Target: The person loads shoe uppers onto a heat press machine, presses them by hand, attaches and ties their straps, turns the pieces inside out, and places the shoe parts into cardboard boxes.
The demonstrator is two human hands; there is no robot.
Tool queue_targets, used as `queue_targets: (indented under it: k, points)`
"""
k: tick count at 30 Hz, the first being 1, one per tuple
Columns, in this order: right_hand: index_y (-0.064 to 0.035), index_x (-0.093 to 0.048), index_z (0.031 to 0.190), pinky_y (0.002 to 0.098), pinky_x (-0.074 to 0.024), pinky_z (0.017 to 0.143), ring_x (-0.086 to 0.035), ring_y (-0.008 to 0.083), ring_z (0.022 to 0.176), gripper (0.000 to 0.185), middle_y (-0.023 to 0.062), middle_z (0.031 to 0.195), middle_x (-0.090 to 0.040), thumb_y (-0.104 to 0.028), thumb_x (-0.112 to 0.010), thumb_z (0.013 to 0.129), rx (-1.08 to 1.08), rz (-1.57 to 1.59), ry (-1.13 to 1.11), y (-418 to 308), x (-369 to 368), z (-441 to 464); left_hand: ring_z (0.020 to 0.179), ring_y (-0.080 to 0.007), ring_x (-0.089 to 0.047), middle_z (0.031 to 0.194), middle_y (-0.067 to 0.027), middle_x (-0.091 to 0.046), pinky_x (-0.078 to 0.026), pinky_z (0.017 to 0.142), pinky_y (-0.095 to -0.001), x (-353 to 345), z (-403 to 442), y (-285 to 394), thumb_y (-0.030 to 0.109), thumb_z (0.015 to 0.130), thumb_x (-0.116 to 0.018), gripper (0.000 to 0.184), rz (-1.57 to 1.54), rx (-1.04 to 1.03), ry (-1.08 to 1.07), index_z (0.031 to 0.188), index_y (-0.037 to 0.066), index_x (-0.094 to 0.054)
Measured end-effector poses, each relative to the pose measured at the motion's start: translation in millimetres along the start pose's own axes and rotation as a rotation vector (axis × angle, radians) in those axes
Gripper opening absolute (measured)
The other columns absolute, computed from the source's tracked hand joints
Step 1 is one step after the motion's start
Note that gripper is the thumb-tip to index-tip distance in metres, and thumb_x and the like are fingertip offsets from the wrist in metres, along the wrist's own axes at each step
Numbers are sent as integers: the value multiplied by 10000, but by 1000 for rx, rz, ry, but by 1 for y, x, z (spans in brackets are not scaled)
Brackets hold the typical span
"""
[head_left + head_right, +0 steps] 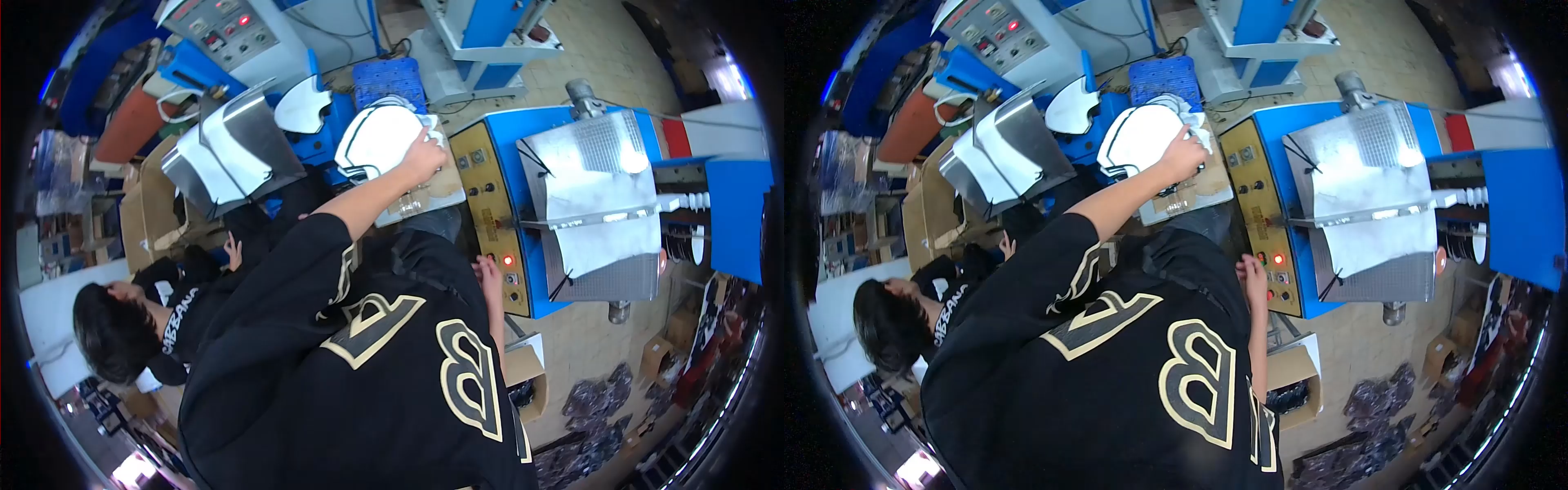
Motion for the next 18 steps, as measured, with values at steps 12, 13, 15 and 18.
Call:
queue_targets:
  k: [12, 13, 15, 18]
  points:
    - [10, -714, 1063, 376, -502, 903, -673, 268, 932, 264, 127, 1050, -714, 12, -523, 881, 1504, -44, -518, -429, -38, -228, 1125, -268, -647, 1021, -72, -753, -369, 1143, -523, -1, 7, 3, 198, 732, -808, 279, -13, -166, -33, 1004, 154, -763]
    - [11, -711, 1067, 375, -502, 900, -672, 266, 929, 267, 127, 1048, -714, 13, -522, 879, 1534, -4, -567, -433, -37, -234, 1117, -265, -644, 1015, -66, -749, -384, 1121, -517, 0, 6, 6, 201, 741, -803, 256, -26, -166, -62, 988, 151, -754]
    - [12, -706, 1075, 373, -502, 896, -670, 262, 923, 272, 126, 1046, -713, 14, -520, 876, 1578, 96, -662, -433, -40, -247, 1107, -253, -634, 1006, -57, -737, -416, 1037, -496, 1, 5, 12, 204, 760, -797, 224, -21, -149, -89, 966, 147, -733]
    - [13, -697, 1087, 369, -502, 890, -668, 257, 915, 280, 125, 1041, -711, 16, -518, 871, 1565, 186, -665, -425, -32, -251, 1034, -266, -640, 969, -58, -725, -437, 929, -442, 5, -3, 14, 220, 756, -815, 231, -17, -204, 26, 943, 119, -724]
Point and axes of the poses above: each hand's wrist, its own z-axis towards the middle knuckle, its own x-axis out of the back of the hand, y = z × x, the point moved 1 cm from there along z, towards the middle knuckle
